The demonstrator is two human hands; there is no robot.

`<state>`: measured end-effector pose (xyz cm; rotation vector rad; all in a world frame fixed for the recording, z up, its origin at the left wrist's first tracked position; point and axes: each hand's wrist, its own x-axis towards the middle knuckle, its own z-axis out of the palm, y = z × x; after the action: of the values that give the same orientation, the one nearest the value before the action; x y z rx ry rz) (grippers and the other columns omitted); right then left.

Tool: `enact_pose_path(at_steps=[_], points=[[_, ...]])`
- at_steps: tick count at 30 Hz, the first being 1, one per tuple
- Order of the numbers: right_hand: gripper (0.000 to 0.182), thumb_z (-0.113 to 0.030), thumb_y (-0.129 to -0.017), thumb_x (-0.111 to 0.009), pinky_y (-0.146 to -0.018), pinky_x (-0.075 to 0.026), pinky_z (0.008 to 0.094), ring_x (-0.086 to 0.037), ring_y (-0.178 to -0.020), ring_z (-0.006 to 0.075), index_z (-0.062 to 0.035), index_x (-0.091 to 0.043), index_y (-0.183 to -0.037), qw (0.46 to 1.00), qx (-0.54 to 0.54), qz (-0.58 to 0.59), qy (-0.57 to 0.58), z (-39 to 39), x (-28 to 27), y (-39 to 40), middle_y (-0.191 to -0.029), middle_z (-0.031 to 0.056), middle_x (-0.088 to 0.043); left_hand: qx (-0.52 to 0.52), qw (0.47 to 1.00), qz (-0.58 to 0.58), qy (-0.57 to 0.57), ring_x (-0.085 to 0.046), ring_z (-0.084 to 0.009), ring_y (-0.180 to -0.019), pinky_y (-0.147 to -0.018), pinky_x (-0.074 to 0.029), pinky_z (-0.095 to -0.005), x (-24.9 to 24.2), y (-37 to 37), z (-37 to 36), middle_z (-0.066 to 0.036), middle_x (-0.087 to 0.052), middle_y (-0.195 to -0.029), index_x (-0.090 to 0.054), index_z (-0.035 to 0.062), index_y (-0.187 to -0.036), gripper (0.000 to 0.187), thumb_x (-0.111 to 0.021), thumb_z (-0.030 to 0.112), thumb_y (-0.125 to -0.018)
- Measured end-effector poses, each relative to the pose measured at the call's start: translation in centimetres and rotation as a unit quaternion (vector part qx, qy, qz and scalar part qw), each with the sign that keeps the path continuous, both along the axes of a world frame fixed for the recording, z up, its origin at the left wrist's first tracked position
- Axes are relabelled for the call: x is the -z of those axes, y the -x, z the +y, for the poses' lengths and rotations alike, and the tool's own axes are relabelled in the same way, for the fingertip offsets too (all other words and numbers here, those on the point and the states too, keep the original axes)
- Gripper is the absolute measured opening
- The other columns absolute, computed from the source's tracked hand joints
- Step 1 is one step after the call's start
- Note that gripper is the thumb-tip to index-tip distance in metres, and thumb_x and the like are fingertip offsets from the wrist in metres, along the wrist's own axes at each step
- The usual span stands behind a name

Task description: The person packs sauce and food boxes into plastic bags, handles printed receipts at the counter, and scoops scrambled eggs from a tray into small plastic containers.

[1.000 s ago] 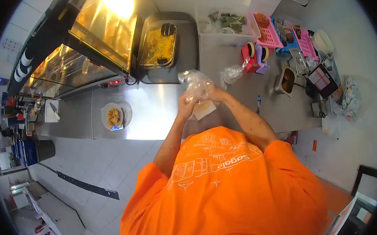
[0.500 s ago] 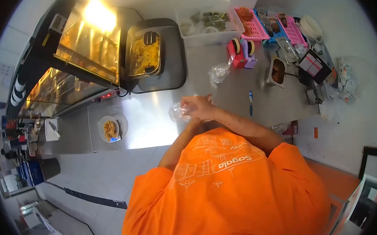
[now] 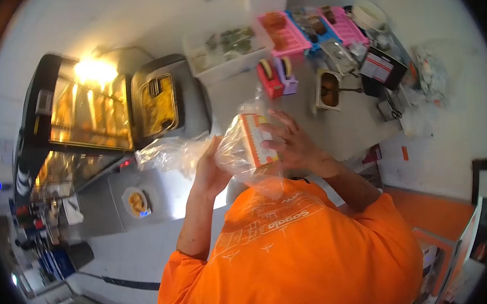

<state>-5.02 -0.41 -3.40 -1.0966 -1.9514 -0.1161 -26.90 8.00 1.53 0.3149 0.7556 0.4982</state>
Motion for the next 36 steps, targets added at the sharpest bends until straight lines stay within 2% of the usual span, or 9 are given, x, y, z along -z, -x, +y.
enact_pose_path(at_steps=[3,6,7,10,14,21,29,35,36], points=[[0.06,-0.024,-0.079,-0.072,-0.103,-0.043,0.0442,-0.055,-0.121,0.0291,-0.0092,-0.048,-0.132,0.994,-0.01,0.105,-0.017,0.2,1.5,-2.1,-0.129,0.0138,-0.056,0.013,0.945,0.186,-0.267,-0.055,-0.0266,-0.104,-0.094,-0.044,-0.0397,1.0,-2.4,-0.6,-0.01,-0.057,-0.113,-0.052,0.0053,-0.118,0.027,-0.045,0.026,-0.102],[0.061,-0.047,-0.091,-0.06,-0.099,-0.046,0.0416,-0.054,-0.12,0.0245,-0.0062,-0.046,-0.134,0.731,-0.146,0.609,0.27,-1.6,4.0,0.7,-0.129,0.01,-0.055,0.134,0.521,0.448,-0.714,-0.054,-0.0229,-0.097,-0.087,-0.045,-0.0383,2.9,-2.8,1.4,-0.008,-0.055,-0.105,-0.052,0.0032,-0.116,0.025,-0.051,0.021,-0.098],[0.068,-0.058,-0.093,-0.054,-0.099,-0.045,0.0425,-0.053,-0.121,0.0253,-0.0063,-0.045,-0.136,0.462,-0.215,0.765,0.394,-1.6,7.1,1.5,-0.132,0.0082,-0.054,0.121,0.72,0.286,-0.621,-0.054,-0.022,-0.094,-0.085,-0.046,-0.038,1.9,-3.6,1.7,-0.008,-0.054,-0.103,-0.053,0.0025,-0.113,0.023,-0.053,0.019,-0.097],[0.061,-0.06,-0.097,-0.039,-0.077,-0.054,0.0327,-0.065,-0.09,0.0156,-0.0081,-0.057,-0.124,0.197,-0.253,0.753,0.575,-1.4,4.3,-0.3,-0.11,0.0072,-0.066,0.139,0.784,0.237,-0.557,-0.055,-0.0221,-0.096,-0.085,-0.046,-0.038,3.5,-4.3,2.9,-0.009,-0.056,-0.105,-0.054,0.0014,-0.114,0.027,-0.055,0.022,-0.096],[0.04,-0.043,-0.099,-0.049,-0.054,-0.047,0.0285,-0.058,-0.051,0.0163,-0.0061,-0.065,-0.104,0.734,0.178,0.492,0.433,-2.4,5.9,-15.1,-0.08,0.0105,-0.065,0.13,0.716,0.379,-0.572,-0.056,-0.0222,-0.099,-0.086,-0.046,-0.038,11.8,-1.6,3.8,-0.011,-0.057,-0.107,-0.055,-0.0001,-0.115,0.033,-0.058,0.025,-0.094],[0.016,-0.019,-0.085,-0.064,-0.084,-0.05,0.0474,-0.067,-0.097,0.0317,-0.007,-0.072,-0.093,0.531,0.747,0.071,0.394,-14.9,15.6,-49.8,-0.101,0.0148,-0.069,0.047,0.713,0.53,-0.457,-0.057,-0.0233,-0.111,-0.092,-0.046,-0.0378,26.6,3.3,-2.0,-0.015,-0.06,-0.119,-0.056,-0.0023,-0.125,0.049,-0.062,0.034,-0.093],[0.016,-0.023,-0.08,-0.071,-0.09,-0.047,0.0465,-0.066,-0.1,0.0296,-0.018,-0.075,-0.095,0.565,0.658,-0.104,0.488,-17.1,21.8,-54.3,-0.098,0.0067,-0.072,0.079,0.773,0.546,-0.312,-0.057,-0.0226,-0.11,-0.096,-0.044,-0.035,21.5,-1.0,-5.8,-0.014,-0.061,-0.122,-0.057,-0.0051,-0.124,0.056,-0.07,0.035,-0.089],[0.018,-0.028,-0.083,-0.066,-0.08,-0.053,0.0457,-0.068,-0.094,0.0321,-0.0153,-0.076,-0.092,0.57,0.641,-0.129,0.498,-16.3,21.1,-54.3,-0.094,0.0097,-0.073,0.316,0.538,0.5,-0.6,-0.06,-0.0352,-0.091,-0.08,-0.047,-0.0419,26.9,5.3,-5.9,-0.021,-0.065,-0.098,-0.066,0.0005,-0.1,0.024,-0.063,0.022,-0.091],[0.019,-0.028,-0.083,-0.065,-0.079,-0.054,0.0452,-0.068,-0.093,0.0327,-0.0145,-0.076,-0.092,0.572,0.64,-0.131,0.496,-16.2,21.2,-54.1,-0.093,0.0108,-0.073,0.23,0.679,0.46,-0.524,-0.058,-0.0409,-0.084,-0.073,-0.045,-0.0463,24.3,2.4,-6.2,-0.024,-0.061,-0.092,-0.067,-0.0002,-0.097,0.019,-0.058,0.016,-0.092]])
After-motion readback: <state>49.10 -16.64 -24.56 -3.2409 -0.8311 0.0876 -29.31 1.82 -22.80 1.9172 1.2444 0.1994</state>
